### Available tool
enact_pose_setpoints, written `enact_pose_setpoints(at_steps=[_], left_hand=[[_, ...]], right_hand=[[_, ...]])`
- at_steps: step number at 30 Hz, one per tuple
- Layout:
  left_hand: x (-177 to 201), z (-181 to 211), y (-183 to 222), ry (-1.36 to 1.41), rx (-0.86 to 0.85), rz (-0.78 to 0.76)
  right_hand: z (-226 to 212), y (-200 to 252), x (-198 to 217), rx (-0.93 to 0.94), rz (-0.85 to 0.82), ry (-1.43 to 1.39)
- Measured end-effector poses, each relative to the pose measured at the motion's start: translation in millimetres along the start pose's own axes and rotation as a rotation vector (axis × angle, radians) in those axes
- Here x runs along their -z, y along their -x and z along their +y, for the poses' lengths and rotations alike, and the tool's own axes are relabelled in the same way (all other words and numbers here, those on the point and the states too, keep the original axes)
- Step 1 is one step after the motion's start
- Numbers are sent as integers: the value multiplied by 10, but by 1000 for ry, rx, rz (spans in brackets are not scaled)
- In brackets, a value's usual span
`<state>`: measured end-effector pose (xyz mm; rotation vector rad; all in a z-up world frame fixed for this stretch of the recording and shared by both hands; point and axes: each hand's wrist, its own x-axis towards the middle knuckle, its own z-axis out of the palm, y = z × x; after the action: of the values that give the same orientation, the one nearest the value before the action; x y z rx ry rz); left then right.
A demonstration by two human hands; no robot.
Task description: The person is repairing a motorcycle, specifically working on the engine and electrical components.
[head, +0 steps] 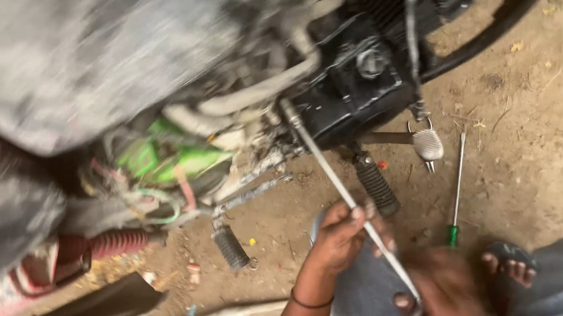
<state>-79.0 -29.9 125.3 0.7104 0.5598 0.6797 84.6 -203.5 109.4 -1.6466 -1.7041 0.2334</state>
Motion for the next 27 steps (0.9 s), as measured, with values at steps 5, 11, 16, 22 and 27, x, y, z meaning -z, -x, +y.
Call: enact_pose_setpoints(at_steps=[5, 11, 16, 22, 27], left_hand=[[-160, 159, 21, -54, 5, 34], [-363, 234, 33, -180, 84, 251], [-624, 504, 32, -203, 141, 340], [-942, 720, 24, -242, 224, 499], [-1076, 846, 45, -188, 305, 720]], right_hand=[[-544, 873, -384, -441, -24, -812], [4, 266, -135, -925, 72, -1644], [-253, -213, 637, -628, 367, -381], [-457, -712, 1026, -201, -211, -33], [-726, -820, 1027, -298, -134, -43]])
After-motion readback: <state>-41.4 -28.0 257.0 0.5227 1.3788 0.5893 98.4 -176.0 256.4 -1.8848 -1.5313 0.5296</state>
